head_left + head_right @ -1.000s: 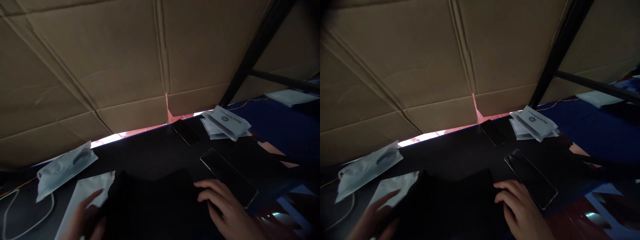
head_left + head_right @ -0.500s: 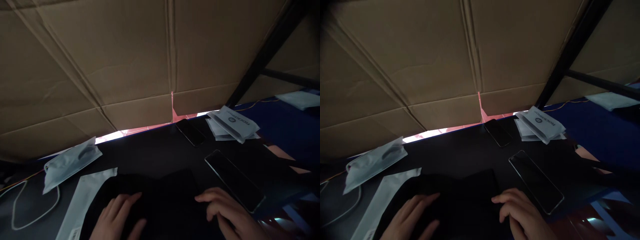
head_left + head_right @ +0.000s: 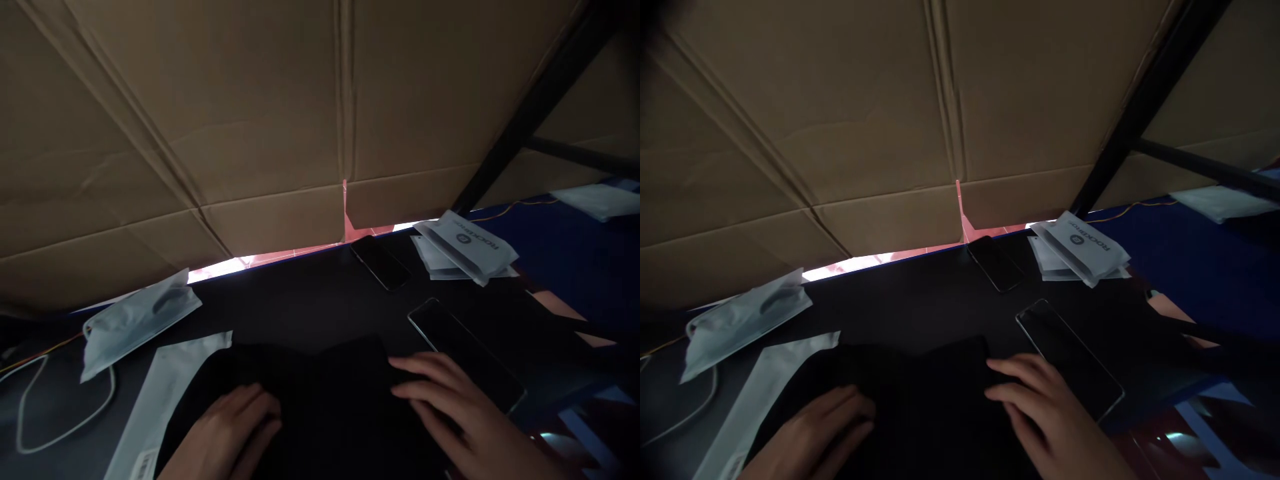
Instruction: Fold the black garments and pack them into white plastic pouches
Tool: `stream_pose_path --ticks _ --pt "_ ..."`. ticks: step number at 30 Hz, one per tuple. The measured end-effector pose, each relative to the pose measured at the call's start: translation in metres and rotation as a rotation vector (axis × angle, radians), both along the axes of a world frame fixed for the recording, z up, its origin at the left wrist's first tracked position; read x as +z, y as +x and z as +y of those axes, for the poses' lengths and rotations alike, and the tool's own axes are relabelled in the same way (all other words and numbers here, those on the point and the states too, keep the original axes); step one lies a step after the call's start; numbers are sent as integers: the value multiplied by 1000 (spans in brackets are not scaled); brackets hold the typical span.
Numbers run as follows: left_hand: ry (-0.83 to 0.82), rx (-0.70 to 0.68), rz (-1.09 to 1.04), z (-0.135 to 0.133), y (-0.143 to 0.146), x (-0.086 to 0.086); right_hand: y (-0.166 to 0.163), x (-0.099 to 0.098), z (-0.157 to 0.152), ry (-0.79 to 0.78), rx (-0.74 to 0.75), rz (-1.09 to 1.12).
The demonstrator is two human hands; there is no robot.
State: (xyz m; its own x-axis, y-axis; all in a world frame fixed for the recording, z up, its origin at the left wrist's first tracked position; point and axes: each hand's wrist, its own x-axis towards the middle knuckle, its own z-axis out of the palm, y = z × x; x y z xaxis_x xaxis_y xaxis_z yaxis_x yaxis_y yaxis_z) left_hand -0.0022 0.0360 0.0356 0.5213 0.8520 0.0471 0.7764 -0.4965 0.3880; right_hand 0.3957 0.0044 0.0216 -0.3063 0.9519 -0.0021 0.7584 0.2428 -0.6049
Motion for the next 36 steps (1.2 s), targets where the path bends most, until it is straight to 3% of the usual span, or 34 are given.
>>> stream_pose_path --ticks 5,9,11,13,15,18,21,24,29,33,36 --pt "143 30 74 28 16 -5 -27 5 43 110 50 14" --pt "224 27 112 45 3 -15 -32 8 66 262 -173 140" --pt "252 20 137 52 -1 -12 -39 9 73 361 -316 159" --pt "278 9 151 55 2 -8 -50 10 74 452 -365 167" --pt "313 -15 168 51 10 -7 -63 9 70 499 -209 112" --pt "415 -70 247 35 25 -20 -76 2 58 421 181 -100" --pt "515 -59 311 20 32 -40 -75 -11 51 289 306 -227" --pt "516 -19 324 13 31 -52 -68 -21 54 251 238 -264" --pt "476 11 295 13 29 -51 -63 -26 92 375 35 -234" --pt "445 24 288 11 31 -47 -64 -18 129 439 -133 -171" --pt "474 22 306 10 31 -41 -68 -4 132 491 -202 -123"
